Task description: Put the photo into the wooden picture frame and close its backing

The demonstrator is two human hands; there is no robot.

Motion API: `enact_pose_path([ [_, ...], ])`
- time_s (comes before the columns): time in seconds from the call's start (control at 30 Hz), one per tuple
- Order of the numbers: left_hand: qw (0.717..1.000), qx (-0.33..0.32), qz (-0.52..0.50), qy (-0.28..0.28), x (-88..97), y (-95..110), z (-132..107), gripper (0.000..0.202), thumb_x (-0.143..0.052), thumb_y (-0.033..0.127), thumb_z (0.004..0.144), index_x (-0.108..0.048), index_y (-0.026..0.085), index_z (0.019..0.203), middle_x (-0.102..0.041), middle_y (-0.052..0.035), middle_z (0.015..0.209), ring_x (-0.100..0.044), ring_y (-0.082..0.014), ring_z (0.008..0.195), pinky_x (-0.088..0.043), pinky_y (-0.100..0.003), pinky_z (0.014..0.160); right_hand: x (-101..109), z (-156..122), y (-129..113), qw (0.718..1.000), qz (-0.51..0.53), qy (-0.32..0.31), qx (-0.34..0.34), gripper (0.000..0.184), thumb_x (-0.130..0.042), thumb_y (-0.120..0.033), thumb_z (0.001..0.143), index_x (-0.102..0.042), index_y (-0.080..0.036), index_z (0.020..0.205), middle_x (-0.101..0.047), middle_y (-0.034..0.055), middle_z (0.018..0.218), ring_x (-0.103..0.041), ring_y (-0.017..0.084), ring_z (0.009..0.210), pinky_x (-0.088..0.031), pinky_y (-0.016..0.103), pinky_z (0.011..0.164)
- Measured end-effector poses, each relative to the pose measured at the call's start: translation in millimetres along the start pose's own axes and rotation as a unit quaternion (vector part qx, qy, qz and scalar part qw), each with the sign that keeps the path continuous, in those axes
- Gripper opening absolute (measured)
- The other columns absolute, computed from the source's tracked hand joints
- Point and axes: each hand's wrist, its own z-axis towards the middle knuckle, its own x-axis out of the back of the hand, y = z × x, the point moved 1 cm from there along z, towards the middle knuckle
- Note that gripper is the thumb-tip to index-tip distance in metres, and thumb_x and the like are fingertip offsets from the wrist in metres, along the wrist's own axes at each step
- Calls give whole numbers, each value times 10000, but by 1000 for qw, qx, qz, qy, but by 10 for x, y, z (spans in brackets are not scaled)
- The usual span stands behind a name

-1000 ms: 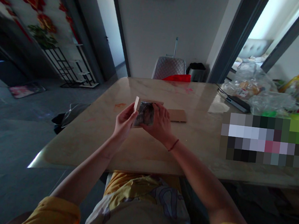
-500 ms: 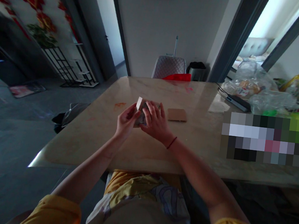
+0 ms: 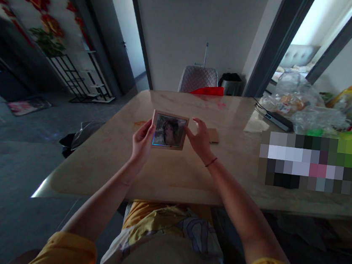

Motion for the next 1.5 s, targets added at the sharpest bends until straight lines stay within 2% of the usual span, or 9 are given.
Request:
enact_pose_path([
  [0.07,1000,-6,-4,4,17,9,11,390,-631,443,783,-684,200,1083,-703,-76,1069,-647,-186,996,-503,-318,894,7,21,50,993,87,-43,-73,446,-564,-570,773,-600,-196,1014,-669,107,962,-662,226,869,-550,387,742],
  [0.2,998,-45,43,18,16,44,-12,390,-621,448,792,-679,199,1087,-700,-78,1072,-645,-186,988,-508,-305,874,-28,-14,23,968,178,-95,-147,415,-634,-537,705,-636,-179,914,-688,82,839,-651,170,647,-525,288,544],
  [0.4,994,-73,82,21,-1,97,-55,410,-609,441,805,-655,193,1128,-694,-85,1081,-646,-194,986,-522,-303,850,-112,-75,31,966,154,-150,-145,350,-577,-505,754,-651,-163,748,-689,71,704,-642,163,632,-487,255,548],
  [0.73,991,-74,109,16,-14,156,-106,405,-600,415,811,-644,206,1155,-690,-65,1107,-642,-193,999,-513,-300,877,-79,-108,-64,972,129,-133,-142,359,-544,-508,782,-644,-164,757,-666,58,654,-634,165,563,-498,274,518],
  [1.07,992,-66,108,-2,-36,177,-126,411,-616,401,798,-648,207,1159,-705,-54,1055,-649,-190,970,-510,-302,888,-12,-151,-133,989,24,-96,-109,387,-456,-461,849,-597,-168,639,-621,59,596,-593,164,565,-433,264,523],
  [1.23,992,-64,106,6,-35,179,-117,425,-603,429,803,-647,194,1154,-694,-69,1087,-642,-194,987,-509,-303,878,-45,-177,-126,990,34,-84,-106,418,-424,-498,871,-631,-164,728,-638,66,673,-603,176,613,-469,292,565],
  [1.33,990,-67,115,39,-26,164,-118,441,-594,449,805,-635,197,1164,-686,-72,1106,-631,-201,1016,-500,-313,892,-70,-211,-181,998,5,-24,-60,373,-462,-485,865,-631,-167,964,-662,100,885,-616,195,713,-504,342,634],
  [1.4,988,-70,118,65,-21,159,-116,442,-583,458,811,-627,204,1171,-676,-69,1128,-620,-199,1041,-488,-317,912,-80,-262,-259,999,-43,6,26,345,-504,-434,861,-599,-184,1079,-636,120,1020,-609,218,854,-507,391,753],
  [1.5,988,-72,104,88,-14,157,-100,432,-570,460,818,-627,203,1161,-664,-70,1152,-611,-191,1053,-477,-307,918,-117,-367,-385,977,-101,-68,172,283,-495,-367,885,-608,-207,1089,-627,109,1037,-572,228,979,-472,409,866],
])
